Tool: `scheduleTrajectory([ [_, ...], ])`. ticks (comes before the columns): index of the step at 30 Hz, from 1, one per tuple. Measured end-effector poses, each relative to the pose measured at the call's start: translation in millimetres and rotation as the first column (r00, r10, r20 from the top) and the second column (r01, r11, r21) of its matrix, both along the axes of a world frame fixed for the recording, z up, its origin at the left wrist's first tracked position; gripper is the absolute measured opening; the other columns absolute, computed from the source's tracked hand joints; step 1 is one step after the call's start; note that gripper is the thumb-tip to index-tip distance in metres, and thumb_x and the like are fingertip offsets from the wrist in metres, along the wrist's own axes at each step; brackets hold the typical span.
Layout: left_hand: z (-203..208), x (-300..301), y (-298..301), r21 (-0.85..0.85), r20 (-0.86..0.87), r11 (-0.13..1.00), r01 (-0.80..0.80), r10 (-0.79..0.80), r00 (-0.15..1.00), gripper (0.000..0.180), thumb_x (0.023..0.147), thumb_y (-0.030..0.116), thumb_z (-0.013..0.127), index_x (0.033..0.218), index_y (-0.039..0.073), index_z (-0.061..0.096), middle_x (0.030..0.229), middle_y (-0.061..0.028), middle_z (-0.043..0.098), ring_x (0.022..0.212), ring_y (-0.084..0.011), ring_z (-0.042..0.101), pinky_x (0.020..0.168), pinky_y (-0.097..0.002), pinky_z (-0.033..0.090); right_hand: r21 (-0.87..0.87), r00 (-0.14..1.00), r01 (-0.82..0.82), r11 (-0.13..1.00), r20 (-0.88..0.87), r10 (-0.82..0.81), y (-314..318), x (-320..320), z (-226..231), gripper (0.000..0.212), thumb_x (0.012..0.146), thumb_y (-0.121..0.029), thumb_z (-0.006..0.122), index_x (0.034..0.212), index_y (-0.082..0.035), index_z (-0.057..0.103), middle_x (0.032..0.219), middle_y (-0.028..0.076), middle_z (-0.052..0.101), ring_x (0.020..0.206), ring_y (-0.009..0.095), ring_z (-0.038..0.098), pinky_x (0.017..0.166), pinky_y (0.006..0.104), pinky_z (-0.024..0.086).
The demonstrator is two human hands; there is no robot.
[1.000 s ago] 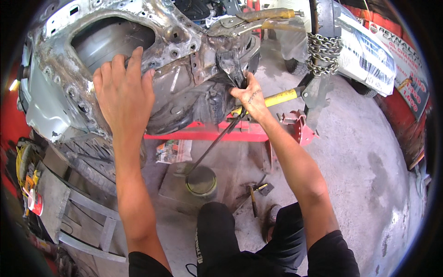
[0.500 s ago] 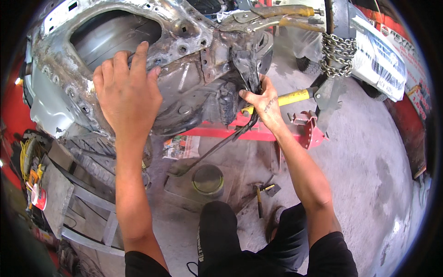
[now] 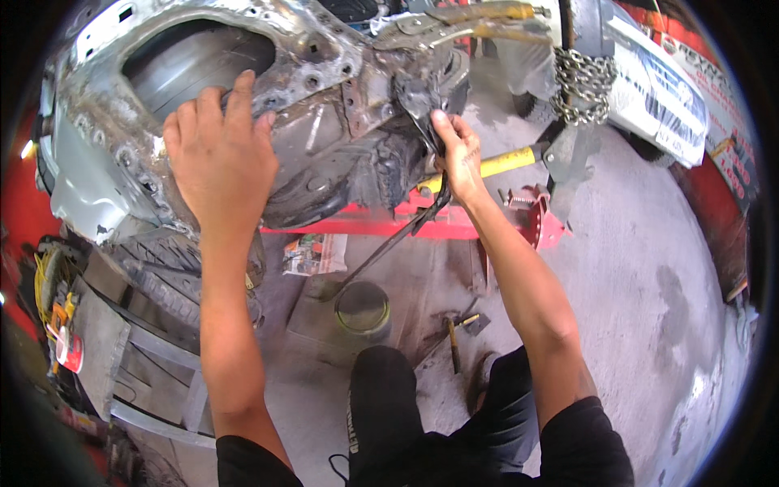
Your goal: The person removes a metal bracket from a car frame using a hammer and pry bar, then hammers the bracket on a workbench to reshape it. The person works on the front section of a stripped car body in a repair shop.
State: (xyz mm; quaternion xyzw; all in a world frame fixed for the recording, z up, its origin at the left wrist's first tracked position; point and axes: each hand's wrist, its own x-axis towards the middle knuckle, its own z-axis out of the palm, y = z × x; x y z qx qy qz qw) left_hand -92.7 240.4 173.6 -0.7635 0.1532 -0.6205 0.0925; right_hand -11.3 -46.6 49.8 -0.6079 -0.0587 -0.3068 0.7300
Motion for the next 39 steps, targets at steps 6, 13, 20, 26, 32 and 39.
scheduleTrajectory([
  [6,1,1,5,0.008,0.006,1.000,-0.002,0.002,1.000,0.048,0.088,0.030,0.070,0.133,0.014,0.064,0.107,-0.0080,0.061,0.102,-0.0278,0.057,0.101,-0.0428,0.040,0.163,1.000,-0.012,0.987,0.024,0.009,14,-9,-1,0.029,0.095,-0.036,0.071,0.088,-0.008,0.066,0.060,-0.004,0.053,0.041,0.006,0.034,0.039,0.0259,0.021],
  [13,0,3,2,0.003,0.019,1.000,-0.001,0.001,1.000,0.048,0.088,0.028,0.071,0.133,0.014,0.064,0.107,-0.0076,0.062,0.102,-0.0272,0.057,0.100,-0.0425,0.040,0.155,0.997,0.078,0.985,-0.024,-0.075,-15,-20,-13,0.033,0.092,-0.040,0.073,0.084,-0.008,0.065,0.068,0.000,0.059,0.046,0.007,0.041,0.041,0.0237,0.025],
  [20,0,1,4,-0.017,0.005,1.000,0.000,0.000,1.000,0.047,0.087,0.026,0.072,0.132,0.016,0.065,0.106,-0.0070,0.062,0.102,-0.0269,0.057,0.100,-0.0426,0.040,0.112,1.000,0.022,0.994,-0.016,-0.020,3,-41,-6,0.040,0.092,-0.040,0.074,0.088,-0.001,0.072,0.076,-0.003,0.061,0.071,0.008,0.048,0.065,0.0267,0.040],
  [26,-1,3,-1,-0.020,0.018,0.998,0.061,-0.060,0.998,0.048,0.081,0.025,0.077,0.126,0.012,0.068,0.103,-0.0079,0.060,0.099,-0.0276,0.055,0.099,-0.0435,0.040,0.075,0.998,0.051,0.996,-0.031,-0.049,52,-56,-22,0.035,0.093,-0.035,0.076,0.092,0.000,0.069,0.083,0.000,0.067,0.075,0.008,0.054,0.069,0.0252,0.045],
  [32,0,2,1,-0.006,0.025,0.998,0.062,-0.062,0.998,0.048,0.081,0.025,0.077,0.126,0.011,0.067,0.105,-0.0083,0.060,0.099,-0.0280,0.055,0.099,-0.0440,0.040,-0.035,0.980,0.190,0.981,0.062,-0.188,97,-58,-32,0.041,0.093,-0.035,0.075,0.096,0.005,0.067,0.087,0.010,0.061,0.083,0.019,0.056,0.077,0.0342,0.047],
  [39,1,-2,1,-0.011,-0.008,1.000,0.019,-0.019,1.000,0.047,0.087,0.027,0.072,0.131,0.013,0.065,0.107,-0.0088,0.061,0.102,-0.0279,0.057,0.101,-0.0436,0.040,-0.395,0.926,0.368,0.841,0.236,-0.294,92,-68,-36,0.035,0.096,-0.030,0.073,0.101,0.005,0.068,0.084,0.007,0.059,0.079,0.014,0.053,0.072,0.0307,0.046],
])
